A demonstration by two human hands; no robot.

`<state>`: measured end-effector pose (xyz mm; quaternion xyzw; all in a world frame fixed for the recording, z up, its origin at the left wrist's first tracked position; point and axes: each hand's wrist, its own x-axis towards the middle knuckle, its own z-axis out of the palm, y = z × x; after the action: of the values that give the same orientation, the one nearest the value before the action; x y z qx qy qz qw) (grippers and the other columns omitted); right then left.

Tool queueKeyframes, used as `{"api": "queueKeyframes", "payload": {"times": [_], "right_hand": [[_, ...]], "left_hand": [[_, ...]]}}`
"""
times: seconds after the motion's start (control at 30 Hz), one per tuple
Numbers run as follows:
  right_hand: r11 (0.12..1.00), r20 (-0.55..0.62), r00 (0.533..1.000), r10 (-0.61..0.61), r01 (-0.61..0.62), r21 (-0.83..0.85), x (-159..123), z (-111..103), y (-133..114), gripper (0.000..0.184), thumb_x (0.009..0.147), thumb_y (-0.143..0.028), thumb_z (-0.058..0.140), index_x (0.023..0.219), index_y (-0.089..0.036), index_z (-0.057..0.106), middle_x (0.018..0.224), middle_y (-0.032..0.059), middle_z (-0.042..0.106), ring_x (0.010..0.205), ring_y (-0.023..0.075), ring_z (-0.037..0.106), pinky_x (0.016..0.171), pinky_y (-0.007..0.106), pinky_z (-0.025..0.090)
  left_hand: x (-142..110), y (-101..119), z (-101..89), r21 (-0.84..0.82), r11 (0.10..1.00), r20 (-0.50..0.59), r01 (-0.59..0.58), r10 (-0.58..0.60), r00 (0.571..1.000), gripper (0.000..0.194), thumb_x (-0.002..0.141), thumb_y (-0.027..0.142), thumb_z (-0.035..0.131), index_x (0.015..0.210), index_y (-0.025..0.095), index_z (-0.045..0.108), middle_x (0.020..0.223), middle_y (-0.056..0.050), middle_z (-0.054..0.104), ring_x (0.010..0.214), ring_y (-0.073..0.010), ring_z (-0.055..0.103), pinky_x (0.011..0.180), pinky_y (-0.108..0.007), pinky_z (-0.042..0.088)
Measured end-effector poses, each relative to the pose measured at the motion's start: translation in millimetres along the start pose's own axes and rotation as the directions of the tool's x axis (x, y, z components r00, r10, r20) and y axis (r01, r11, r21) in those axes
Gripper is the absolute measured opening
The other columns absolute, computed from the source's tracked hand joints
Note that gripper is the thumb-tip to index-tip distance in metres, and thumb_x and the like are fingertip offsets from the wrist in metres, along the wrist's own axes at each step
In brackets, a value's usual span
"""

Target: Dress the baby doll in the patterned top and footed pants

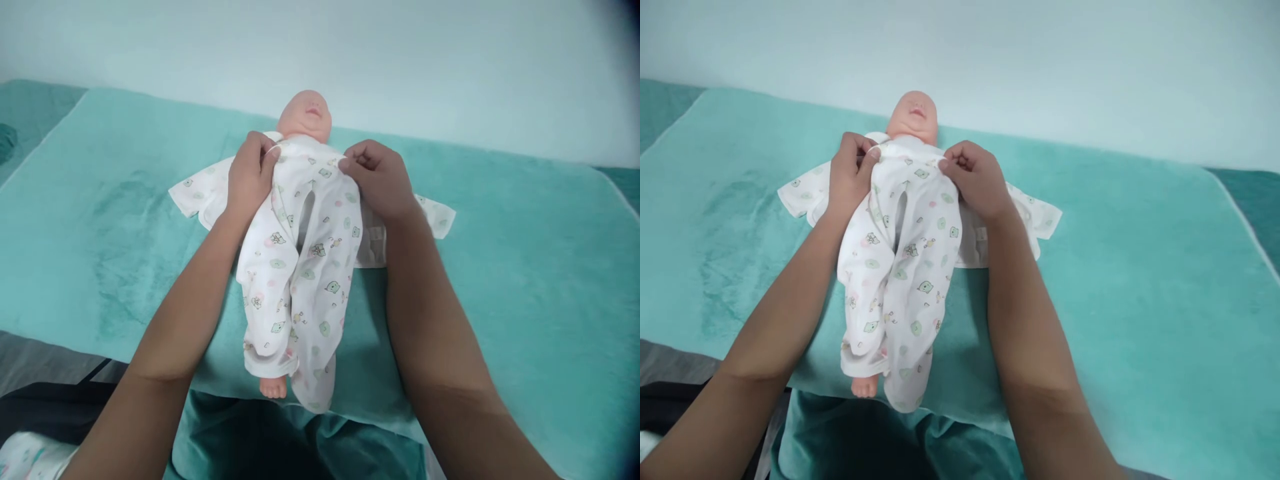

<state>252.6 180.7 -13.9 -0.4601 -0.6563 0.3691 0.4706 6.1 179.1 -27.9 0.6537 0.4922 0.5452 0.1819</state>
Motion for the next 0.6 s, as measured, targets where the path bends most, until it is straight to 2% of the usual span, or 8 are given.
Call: {"api": "queueKeyframes", "payload": {"times": [0.1, 0.17, 0.37, 0.6], "right_hand": [[0.987, -0.115, 0.985, -0.130, 0.117, -0.111, 5.3, 11.4, 6.6, 0.016, 0.089, -0.037, 0.073, 0.087, -0.025, 0.063, 0.088, 0.0006, 0.063, 0.097, 0.0207, 0.063, 0.091, 0.039, 0.055], [0.980, -0.131, 0.981, -0.142, 0.120, -0.160, 13.1, 17.1, 12.8, 0.017, 0.090, -0.040, 0.071, 0.088, -0.025, 0.062, 0.089, 0.0007, 0.063, 0.100, 0.0220, 0.063, 0.095, 0.042, 0.054], [0.974, -0.147, 0.985, -0.090, 0.056, -0.218, 37.9, 18.3, 32.6, 0.020, 0.088, -0.041, 0.072, 0.084, -0.027, 0.059, 0.084, -0.0001, 0.064, 0.094, 0.0222, 0.063, 0.092, 0.041, 0.053], [0.979, -0.198, 0.973, -0.117, 0.079, -0.187, 24.4, 27.2, 29.1, 0.010, 0.091, -0.034, 0.066, 0.094, -0.025, 0.063, 0.087, 0.0000, 0.063, 0.087, 0.0180, 0.064, 0.089, 0.037, 0.053]], "left_hand": [[2.5, -2.4, 0.6, -0.055, 0.996, 0.011, 0.071, -0.071, 0.997, 0.021, 0.091, 0.044, 0.071, 0.088, 0.026, 0.060, 0.094, -0.003, 0.068, 0.104, -0.0252, 0.064, 0.099, -0.041, 0.050], [6.2, -5.2, 1.1, -0.059, 0.994, 0.012, 0.089, -0.088, 0.996, 0.019, 0.090, 0.040, 0.072, 0.084, 0.026, 0.061, 0.092, -0.003, 0.068, 0.107, -0.0261, 0.064, 0.102, -0.042, 0.050], [17.4, -18.9, 4.5, -0.039, 0.995, -0.022, 0.090, -0.091, 0.996, 0.013, 0.090, 0.032, 0.073, 0.085, 0.027, 0.062, 0.084, -0.002, 0.065, 0.114, -0.0284, 0.065, 0.106, -0.045, 0.046], [13.8, -32.3, 4.8, -0.039, 0.998, -0.076, 0.051, -0.054, 0.996, 0.017, 0.088, 0.036, 0.076, 0.092, 0.026, 0.062, 0.097, -0.003, 0.067, 0.108, -0.0246, 0.065, 0.102, -0.043, 0.050]]}}
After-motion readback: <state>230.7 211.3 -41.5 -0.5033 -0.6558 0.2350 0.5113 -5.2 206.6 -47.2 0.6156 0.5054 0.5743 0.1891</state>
